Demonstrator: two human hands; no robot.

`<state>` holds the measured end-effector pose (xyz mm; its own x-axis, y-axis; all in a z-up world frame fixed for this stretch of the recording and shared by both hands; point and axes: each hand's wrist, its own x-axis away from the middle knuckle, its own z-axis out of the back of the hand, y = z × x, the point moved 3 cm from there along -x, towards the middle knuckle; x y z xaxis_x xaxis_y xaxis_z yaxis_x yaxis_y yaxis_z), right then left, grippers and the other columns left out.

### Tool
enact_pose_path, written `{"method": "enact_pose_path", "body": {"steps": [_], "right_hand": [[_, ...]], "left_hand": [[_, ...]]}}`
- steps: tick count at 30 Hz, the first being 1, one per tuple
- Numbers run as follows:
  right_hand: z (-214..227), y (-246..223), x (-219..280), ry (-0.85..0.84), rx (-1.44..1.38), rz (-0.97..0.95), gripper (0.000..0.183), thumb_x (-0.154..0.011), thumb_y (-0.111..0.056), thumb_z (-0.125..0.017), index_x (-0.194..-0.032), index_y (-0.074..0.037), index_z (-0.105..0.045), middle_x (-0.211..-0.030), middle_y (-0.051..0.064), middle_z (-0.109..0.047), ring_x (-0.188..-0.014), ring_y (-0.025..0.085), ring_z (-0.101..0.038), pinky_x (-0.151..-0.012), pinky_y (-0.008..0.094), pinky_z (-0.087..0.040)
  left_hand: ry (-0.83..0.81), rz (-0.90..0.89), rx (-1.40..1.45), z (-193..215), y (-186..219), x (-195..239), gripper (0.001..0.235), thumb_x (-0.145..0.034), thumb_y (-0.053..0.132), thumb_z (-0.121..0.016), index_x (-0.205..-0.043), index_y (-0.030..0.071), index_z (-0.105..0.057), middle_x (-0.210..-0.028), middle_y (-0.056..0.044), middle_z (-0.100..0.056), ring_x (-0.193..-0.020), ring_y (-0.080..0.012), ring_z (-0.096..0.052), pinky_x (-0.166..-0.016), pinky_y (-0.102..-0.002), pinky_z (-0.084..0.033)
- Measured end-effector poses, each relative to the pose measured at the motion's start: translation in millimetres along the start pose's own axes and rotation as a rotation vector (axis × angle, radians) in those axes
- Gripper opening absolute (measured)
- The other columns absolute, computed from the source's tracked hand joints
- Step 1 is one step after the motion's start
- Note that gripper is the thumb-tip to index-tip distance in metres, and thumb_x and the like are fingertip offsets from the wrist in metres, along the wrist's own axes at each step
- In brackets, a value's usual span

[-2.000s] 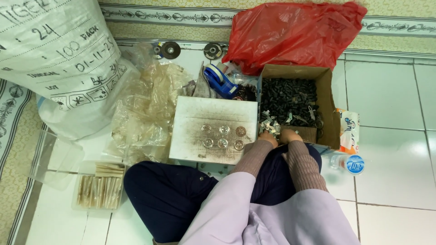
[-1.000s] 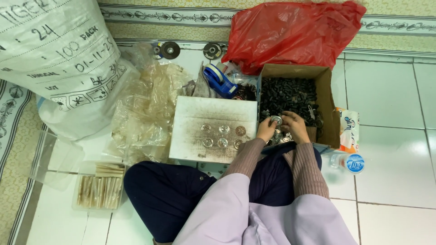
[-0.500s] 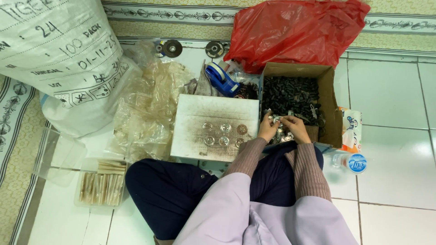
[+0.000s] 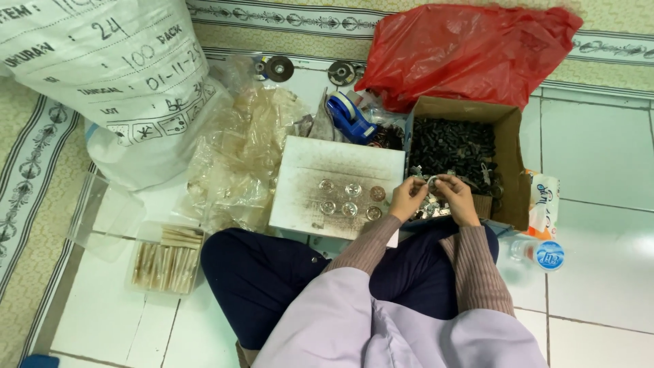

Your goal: The person sits on the floor and assembles small metal hardware components. They pick up circular metal pieces and attach them to other parts, placing the finished assemblies onto a white board. The person handles the items one at a time, organizing them in rows.

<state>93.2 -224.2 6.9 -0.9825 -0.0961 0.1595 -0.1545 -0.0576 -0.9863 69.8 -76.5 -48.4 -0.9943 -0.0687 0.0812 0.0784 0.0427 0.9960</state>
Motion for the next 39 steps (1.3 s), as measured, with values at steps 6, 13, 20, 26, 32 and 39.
{"method": "enact_pose_path", "body": {"steps": [6, 13, 20, 26, 32, 39], "right_hand": [[-54, -4, 9, -0.023, 0.353, 0.150, 0.017, -0.099, -0.015, -0.078, -0.111, -0.003, -0.074, -0.091, 0.017, -0.075, -0.087, 0.027, -0.072, -0.079, 0.041, -0.057], [-121, -3, -6, -0.099, 0.663, 0.236, 0.015, -0.100, -0.017, -0.073, -0.111, -0.007, -0.074, -0.096, 0.013, -0.077, -0.091, 0.028, -0.075, -0.081, 0.041, -0.059], [-143, 7, -30, 0.015, 1.197, 0.222, 0.022, -0.097, -0.031, -0.070, -0.110, -0.013, -0.075, -0.092, 0.007, -0.078, -0.090, 0.028, -0.075, -0.081, 0.042, -0.059], [-140, 11, -26, 0.128, 1.213, 0.341, 0.020, -0.092, -0.021, -0.075, -0.108, -0.009, -0.071, -0.097, 0.008, -0.070, -0.094, 0.027, -0.071, -0.079, 0.038, -0.060], [-159, -18, 34, -0.113, 1.150, 0.475, 0.046, -0.102, -0.033, -0.061, -0.138, -0.006, -0.059, -0.139, 0.022, -0.055, -0.133, 0.038, -0.049, -0.111, 0.051, -0.037], [-165, 21, 46, -0.238, 1.493, 0.411, 0.068, -0.108, -0.052, -0.032, -0.161, -0.009, -0.033, -0.164, 0.021, -0.035, -0.154, 0.034, -0.031, -0.125, 0.059, -0.015]], "left_hand": [[0.081, -0.028, -0.432, 84, 48, 21, 0.027, -0.095, 0.041, -0.066, -0.107, 0.017, -0.069, -0.092, -0.009, -0.077, -0.088, -0.0289, -0.074, -0.074, -0.041, -0.059], [0.237, -0.145, -0.847, 147, 59, 72, 0.040, -0.104, 0.031, -0.052, -0.140, 0.012, -0.057, -0.138, -0.020, -0.061, -0.133, -0.0391, -0.053, -0.112, -0.053, -0.039], [0.160, -0.160, -1.156, 139, 34, 71, 0.051, -0.108, 0.031, -0.038, -0.152, 0.008, -0.048, -0.159, -0.021, -0.044, -0.151, -0.0337, -0.036, -0.125, -0.053, -0.017], [0.185, -0.162, -1.170, 139, 18, 68, 0.055, -0.106, 0.035, -0.038, -0.155, 0.011, -0.044, -0.161, -0.022, -0.039, -0.152, -0.0358, -0.032, -0.124, -0.059, -0.013], [0.240, -0.089, -1.195, 141, 25, 73, 0.056, -0.105, 0.044, -0.037, -0.156, 0.023, -0.043, -0.162, -0.024, -0.037, -0.154, -0.0401, -0.027, -0.119, -0.071, -0.007], [0.184, -0.016, -1.224, 142, 28, 73, 0.052, -0.109, 0.040, -0.030, -0.158, 0.025, -0.038, -0.165, -0.023, -0.031, -0.155, -0.0388, -0.024, -0.119, -0.071, -0.005]]}}
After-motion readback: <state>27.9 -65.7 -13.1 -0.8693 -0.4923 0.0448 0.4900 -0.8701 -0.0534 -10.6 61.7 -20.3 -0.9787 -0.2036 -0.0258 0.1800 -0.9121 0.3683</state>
